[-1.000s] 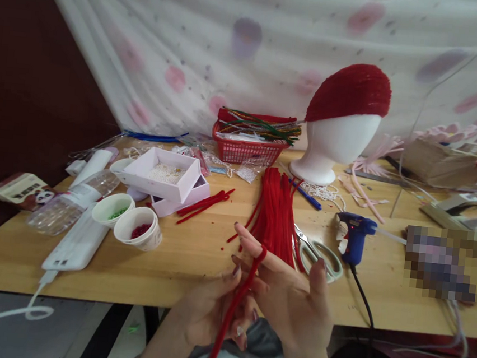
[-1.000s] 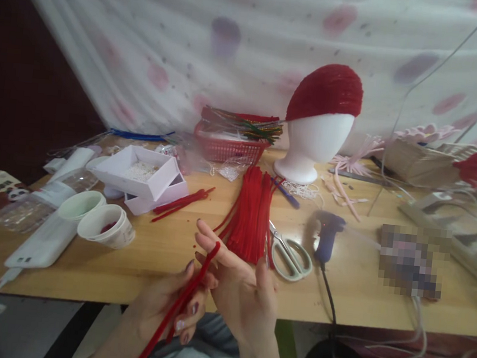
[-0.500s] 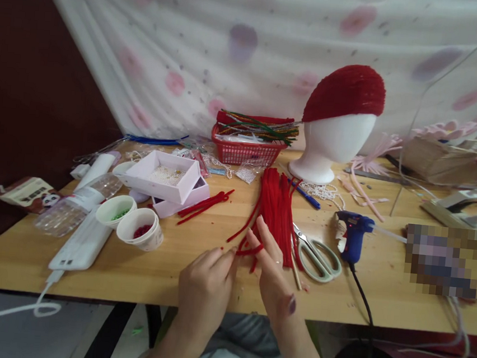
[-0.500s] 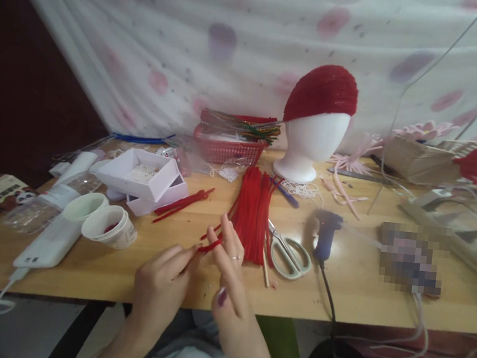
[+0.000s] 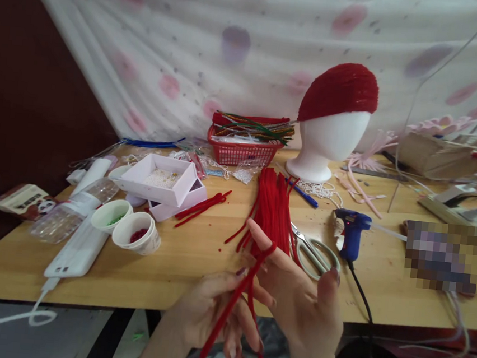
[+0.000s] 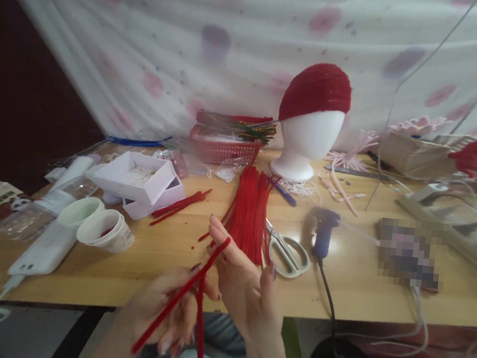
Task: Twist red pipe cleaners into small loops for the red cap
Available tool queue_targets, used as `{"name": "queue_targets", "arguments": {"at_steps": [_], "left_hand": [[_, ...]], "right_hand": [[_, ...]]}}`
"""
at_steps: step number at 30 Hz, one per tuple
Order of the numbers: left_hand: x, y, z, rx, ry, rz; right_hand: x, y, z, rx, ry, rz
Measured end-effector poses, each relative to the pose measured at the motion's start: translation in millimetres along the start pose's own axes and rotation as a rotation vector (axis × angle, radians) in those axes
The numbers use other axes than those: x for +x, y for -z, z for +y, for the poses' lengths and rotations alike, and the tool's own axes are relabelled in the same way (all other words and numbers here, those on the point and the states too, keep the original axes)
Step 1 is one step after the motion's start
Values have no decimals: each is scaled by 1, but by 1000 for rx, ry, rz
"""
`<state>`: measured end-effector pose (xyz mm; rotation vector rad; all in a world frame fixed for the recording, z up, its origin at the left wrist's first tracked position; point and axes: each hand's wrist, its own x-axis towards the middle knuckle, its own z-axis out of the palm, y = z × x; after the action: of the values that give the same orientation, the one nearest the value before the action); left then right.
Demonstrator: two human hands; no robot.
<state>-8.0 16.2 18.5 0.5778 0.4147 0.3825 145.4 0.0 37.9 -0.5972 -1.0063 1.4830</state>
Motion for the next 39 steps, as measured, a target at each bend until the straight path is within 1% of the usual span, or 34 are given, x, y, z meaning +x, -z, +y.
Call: {"name": "queue_targets", "arguments": {"at_steps": [1,2,5,7,11,13,14,15,17,19,20,21,22,23,24,25,26,27,28,30,32,33,34,36,37,39], "left_hand": [[2,3,-4,-61,13,-50],[3,5,-9,-111,-3,-65],[9,8,-21,-196,-100,-16],[11,6,-24,-203,-158,27],[11,-3,-13,-200,-276,157],[8,-10,-3,-93,-344,240],[7,-13,1,36,-394,294],[6,-16,5,225,-450,366],[4,-23,10,750,-579,566],[5,-28,8,1294,-725,802],[6,-30,6,1519,-789,899],[7,-32,3,1684,-841,966],[9,-33,0,1777,-878,1007],[10,-34,-2,1791,-884,1021],[11,-35,-4,1733,-859,1009],[11,-36,-5,1605,-807,967],[11,-35,-5,1416,-732,896],[10,-34,-4,1183,-640,791],[9,-31,-4,928,-536,655],[8,-22,-6,441,-327,348],[10,-10,-13,72,-148,77],[11,-4,-18,-60,-84,-29],[13,1,-23,-163,-54,-104],[17,8,-32,-292,-81,-206],[19,10,-36,-318,-113,-240],[22,9,-38,-326,-184,-255]], "right_hand": [[0,1,0,0,-7,-6],[0,3,1,8,-19,-13],[0,8,5,88,-38,-47],[-1,8,6,136,-32,-61],[-3,5,6,162,-40,-68],[-5,4,7,131,-16,-76],[-5,4,8,104,6,-75],[-5,6,9,71,29,-72],[-6,9,13,-58,89,-42],[-7,12,17,-279,165,13],[-8,12,19,-390,206,42],[-9,12,19,-479,241,66],[-10,12,19,-535,265,87],[-11,11,18,-552,276,100],[-11,9,17,-547,281,111],[-11,8,14,-546,288,121],[-11,6,12,-531,280,123],[-10,5,9,-491,255,121],[-8,4,6,-422,217,114],[-6,1,2,-222,136,84],[-4,0,0,-15,94,30],[-3,0,0,52,89,1],[-2,0,0,101,82,-26],[-2,1,2,165,57,-47],[-2,1,3,183,50,-45],[-2,2,4,203,50,-40]]}}
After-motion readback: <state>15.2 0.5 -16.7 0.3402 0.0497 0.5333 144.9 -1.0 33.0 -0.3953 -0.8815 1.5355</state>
